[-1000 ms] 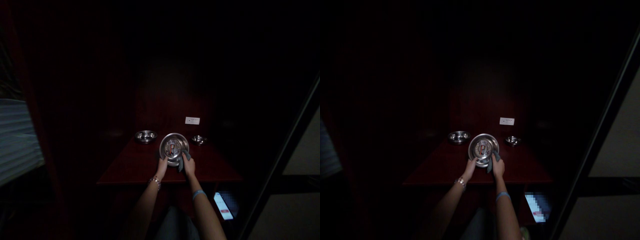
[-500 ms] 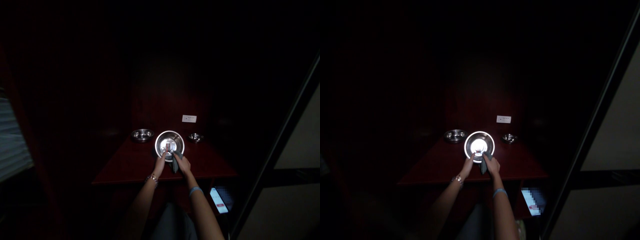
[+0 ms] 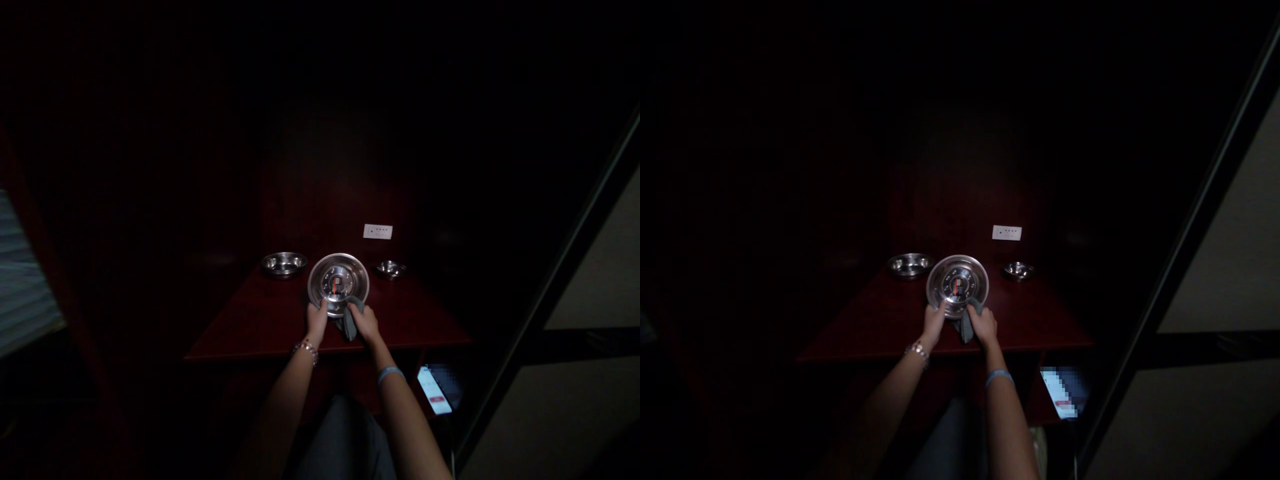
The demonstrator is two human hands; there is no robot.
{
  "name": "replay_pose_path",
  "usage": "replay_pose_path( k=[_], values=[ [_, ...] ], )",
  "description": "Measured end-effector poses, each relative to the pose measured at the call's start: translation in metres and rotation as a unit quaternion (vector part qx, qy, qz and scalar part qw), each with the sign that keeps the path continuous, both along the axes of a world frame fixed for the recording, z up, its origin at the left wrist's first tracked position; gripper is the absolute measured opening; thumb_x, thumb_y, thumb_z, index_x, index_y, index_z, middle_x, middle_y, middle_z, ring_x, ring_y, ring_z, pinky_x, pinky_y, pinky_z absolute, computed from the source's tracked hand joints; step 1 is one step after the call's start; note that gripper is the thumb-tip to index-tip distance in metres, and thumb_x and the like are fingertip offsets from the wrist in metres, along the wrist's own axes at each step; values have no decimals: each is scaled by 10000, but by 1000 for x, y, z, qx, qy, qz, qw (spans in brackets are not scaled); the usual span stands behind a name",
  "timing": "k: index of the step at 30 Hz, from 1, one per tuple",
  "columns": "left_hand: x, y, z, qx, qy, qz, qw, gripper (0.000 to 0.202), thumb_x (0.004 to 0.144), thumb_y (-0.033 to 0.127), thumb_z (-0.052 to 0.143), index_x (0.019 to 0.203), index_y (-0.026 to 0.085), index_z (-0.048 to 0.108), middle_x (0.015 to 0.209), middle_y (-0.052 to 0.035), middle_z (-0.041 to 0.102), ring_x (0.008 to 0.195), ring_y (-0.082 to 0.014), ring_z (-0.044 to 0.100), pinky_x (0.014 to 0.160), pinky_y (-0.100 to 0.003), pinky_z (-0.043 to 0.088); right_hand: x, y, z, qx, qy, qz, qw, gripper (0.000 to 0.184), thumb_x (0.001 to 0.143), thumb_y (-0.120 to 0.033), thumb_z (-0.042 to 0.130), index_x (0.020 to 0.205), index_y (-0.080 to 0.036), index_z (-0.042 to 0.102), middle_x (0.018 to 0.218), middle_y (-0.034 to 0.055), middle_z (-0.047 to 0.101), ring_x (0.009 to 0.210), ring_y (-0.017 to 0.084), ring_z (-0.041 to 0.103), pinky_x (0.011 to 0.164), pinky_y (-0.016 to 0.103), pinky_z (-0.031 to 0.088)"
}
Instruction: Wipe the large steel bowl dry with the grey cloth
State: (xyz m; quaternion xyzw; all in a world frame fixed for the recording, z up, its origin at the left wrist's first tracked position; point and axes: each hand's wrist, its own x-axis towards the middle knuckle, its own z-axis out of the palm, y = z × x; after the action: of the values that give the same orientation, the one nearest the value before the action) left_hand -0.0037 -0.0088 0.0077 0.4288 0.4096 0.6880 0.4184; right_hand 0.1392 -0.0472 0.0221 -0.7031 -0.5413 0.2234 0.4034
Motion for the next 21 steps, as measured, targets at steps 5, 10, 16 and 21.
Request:
replay_pose_path(
  k=[5,10,16,21],
  values=[
    [2,-6,7,10,-12,-29,999,346,833,270,613,1158,156,646,1252,-135,685,1203,-244,622,1094,-409,412,2,4,-2,3,33,8,999,435,901,-522,507,996,-179,757,1071,106,753,1080,254,688,908,291,503],
    [3,-11,11,0,-17,-59,998,346,810,268,639,1135,154,669,1186,-121,716,1164,-259,642,1092,-424,418,2,5,-3,14,43,9,999,445,895,-535,514,970,-177,767,1011,110,765,1040,267,702,895,313,508],
    [2,-8,7,3,-20,-63,998,306,777,252,652,1066,156,688,1115,-103,742,1156,-256,642,1084,-429,428,4,8,-10,37,58,5,998,460,896,-544,497,969,-179,767,1003,100,768,1007,252,713,863,292,520],
    [2,-2,1,11,-29,-66,997,324,735,264,676,1035,143,702,1040,-95,760,1114,-258,661,1063,-431,448,5,8,-10,37,39,9,999,471,890,-560,507,949,-173,768,1000,117,764,1026,271,708,878,309,517]
  ],
)
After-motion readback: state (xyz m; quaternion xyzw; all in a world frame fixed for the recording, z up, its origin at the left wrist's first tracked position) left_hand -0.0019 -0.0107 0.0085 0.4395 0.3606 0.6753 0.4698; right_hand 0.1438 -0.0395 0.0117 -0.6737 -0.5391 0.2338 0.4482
